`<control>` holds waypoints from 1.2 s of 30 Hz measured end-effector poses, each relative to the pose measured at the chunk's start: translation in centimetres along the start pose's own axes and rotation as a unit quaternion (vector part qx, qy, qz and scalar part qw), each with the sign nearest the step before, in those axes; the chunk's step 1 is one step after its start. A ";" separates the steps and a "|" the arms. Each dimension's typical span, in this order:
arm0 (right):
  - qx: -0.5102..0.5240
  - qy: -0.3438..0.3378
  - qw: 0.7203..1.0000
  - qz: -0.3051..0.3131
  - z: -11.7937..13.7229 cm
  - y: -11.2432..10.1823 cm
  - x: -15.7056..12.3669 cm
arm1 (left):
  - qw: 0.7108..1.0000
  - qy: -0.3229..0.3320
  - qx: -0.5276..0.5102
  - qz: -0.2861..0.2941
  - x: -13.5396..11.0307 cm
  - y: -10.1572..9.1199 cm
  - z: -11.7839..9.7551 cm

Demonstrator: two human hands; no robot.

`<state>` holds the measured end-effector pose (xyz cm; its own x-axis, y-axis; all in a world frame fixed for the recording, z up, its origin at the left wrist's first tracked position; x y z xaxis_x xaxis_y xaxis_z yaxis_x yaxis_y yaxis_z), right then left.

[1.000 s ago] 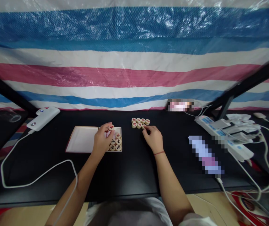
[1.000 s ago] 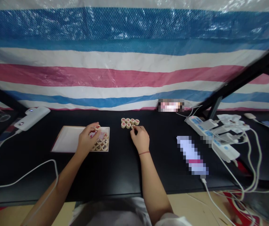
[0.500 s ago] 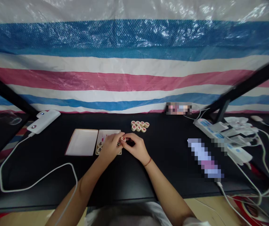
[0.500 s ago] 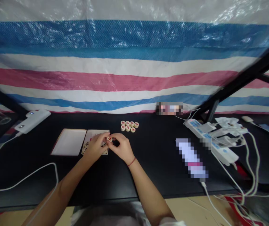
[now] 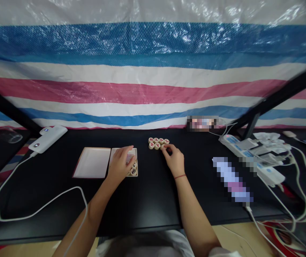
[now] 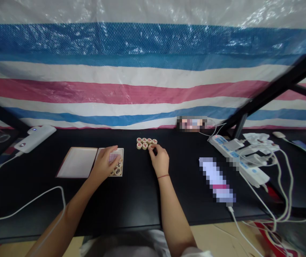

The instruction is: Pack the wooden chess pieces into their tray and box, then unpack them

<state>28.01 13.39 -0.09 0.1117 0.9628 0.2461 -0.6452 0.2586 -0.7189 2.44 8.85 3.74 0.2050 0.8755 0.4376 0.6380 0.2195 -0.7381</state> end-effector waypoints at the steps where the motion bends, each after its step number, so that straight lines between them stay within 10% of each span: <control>1: 0.000 -0.011 1.000 0.004 0.2 0.2 -0.1 | 1.000 0.001 0.001 -0.001 0.0 0.0 -0.1; 23: 0.022 -0.076 0.995 -0.066 3.0 -1.1 -0.8 | 0.997 -0.043 0.059 0.026 0.2 -0.3 1.0; 30: 0.078 -0.216 0.951 0.206 11.0 5.6 -4.3 | 0.978 -0.083 0.141 0.128 -0.1 1.9 2.2; 36: 0.029 -0.211 0.940 0.268 11.5 7.4 -5.3 | 0.976 -0.047 0.155 0.144 -0.1 2.7 1.6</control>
<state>13.98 9.35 0.74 -0.5428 0.8334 0.1036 -0.5645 -0.2707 -0.7798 2.94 10.10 0.85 0.2635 0.9528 0.1511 0.3056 0.0661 -0.9499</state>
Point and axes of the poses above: each hand's wrist, its own x-axis towards the middle knuckle, its own y-axis out of the palm, z = x × y, the point moved 10 cm from there along x, towards the middle knuckle, and after that the axes turned 6 degrees about z, right-handed, at the moved point
